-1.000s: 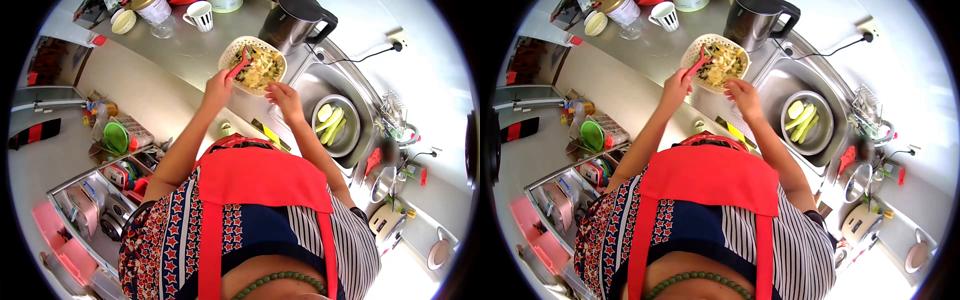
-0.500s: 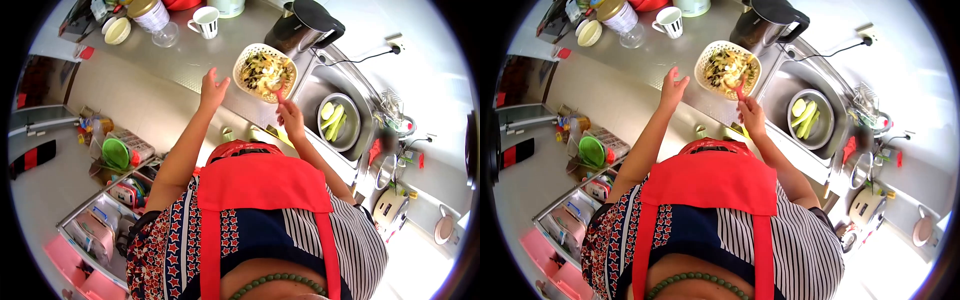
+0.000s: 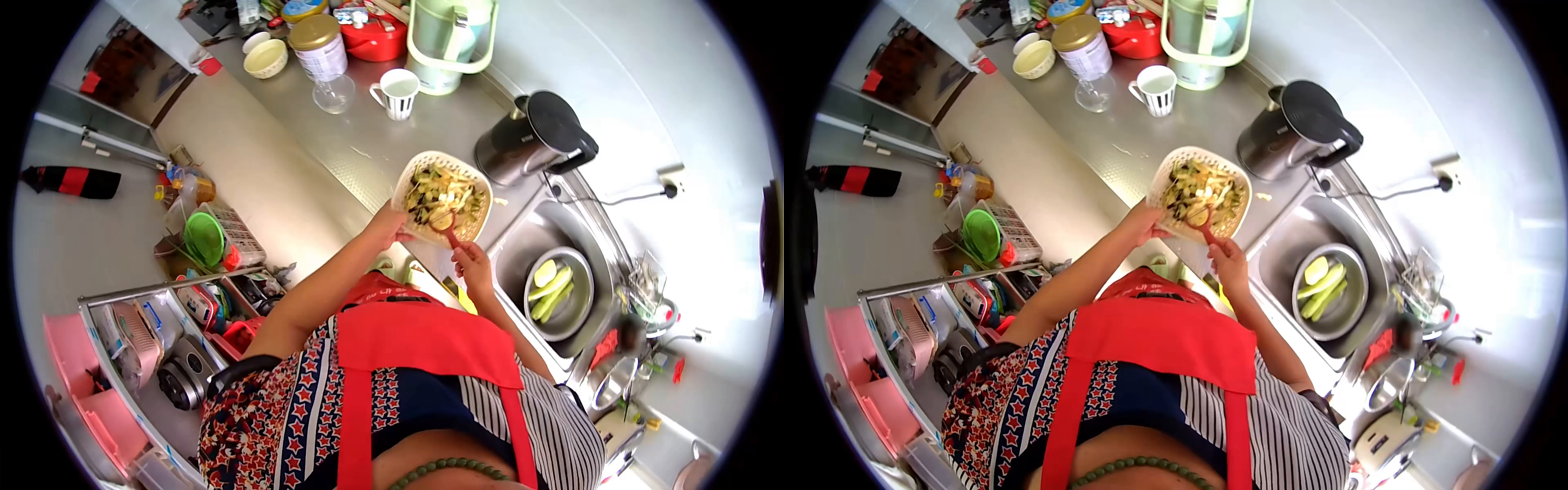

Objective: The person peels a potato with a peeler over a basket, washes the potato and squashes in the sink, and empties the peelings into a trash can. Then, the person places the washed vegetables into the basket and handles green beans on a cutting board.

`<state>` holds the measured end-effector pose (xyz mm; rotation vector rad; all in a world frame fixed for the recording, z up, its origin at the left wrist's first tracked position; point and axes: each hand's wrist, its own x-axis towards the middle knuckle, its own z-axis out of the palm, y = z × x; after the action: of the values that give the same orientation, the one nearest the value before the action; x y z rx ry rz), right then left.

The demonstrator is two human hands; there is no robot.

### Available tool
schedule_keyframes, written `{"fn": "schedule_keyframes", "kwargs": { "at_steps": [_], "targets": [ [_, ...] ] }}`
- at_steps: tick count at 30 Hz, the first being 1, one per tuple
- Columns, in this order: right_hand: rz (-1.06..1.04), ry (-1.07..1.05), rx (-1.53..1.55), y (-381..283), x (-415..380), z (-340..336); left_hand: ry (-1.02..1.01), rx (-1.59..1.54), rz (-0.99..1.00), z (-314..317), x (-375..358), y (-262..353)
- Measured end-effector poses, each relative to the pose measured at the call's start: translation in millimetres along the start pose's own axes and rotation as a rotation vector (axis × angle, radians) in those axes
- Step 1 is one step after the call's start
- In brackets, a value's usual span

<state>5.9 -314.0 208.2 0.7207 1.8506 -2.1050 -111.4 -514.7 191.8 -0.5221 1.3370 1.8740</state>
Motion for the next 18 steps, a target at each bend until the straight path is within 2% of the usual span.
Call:
{"fn": "schedule_keyframes", "kwargs": {
  "at_steps": [1,7,12,15,18],
  "targets": [
    [-0.033,-0.049,-0.061,-4.3,5.9,10.1,0.024,-0.011,0.047,-8.0,-9.4,6.3],
    [-0.050,-0.347,0.061,-62.2,32.1,94.1,0.168,-0.254,0.153,-70.8,-79.1,54.6],
    [-0.182,-0.514,0.062,-113.9,81.7,201.6,0.196,-0.465,0.392,-156.3,-96.9,107.7],
    [-0.212,-0.518,0.093,-148.2,113.3,280.0,0.155,-0.574,0.458,-213.6,-101.5,157.0],
    [-0.322,-0.463,0.076,-177.2,137.2,357.8,0.191,-0.536,0.552,-262.3,-112.8,213.6]
  ]
}}
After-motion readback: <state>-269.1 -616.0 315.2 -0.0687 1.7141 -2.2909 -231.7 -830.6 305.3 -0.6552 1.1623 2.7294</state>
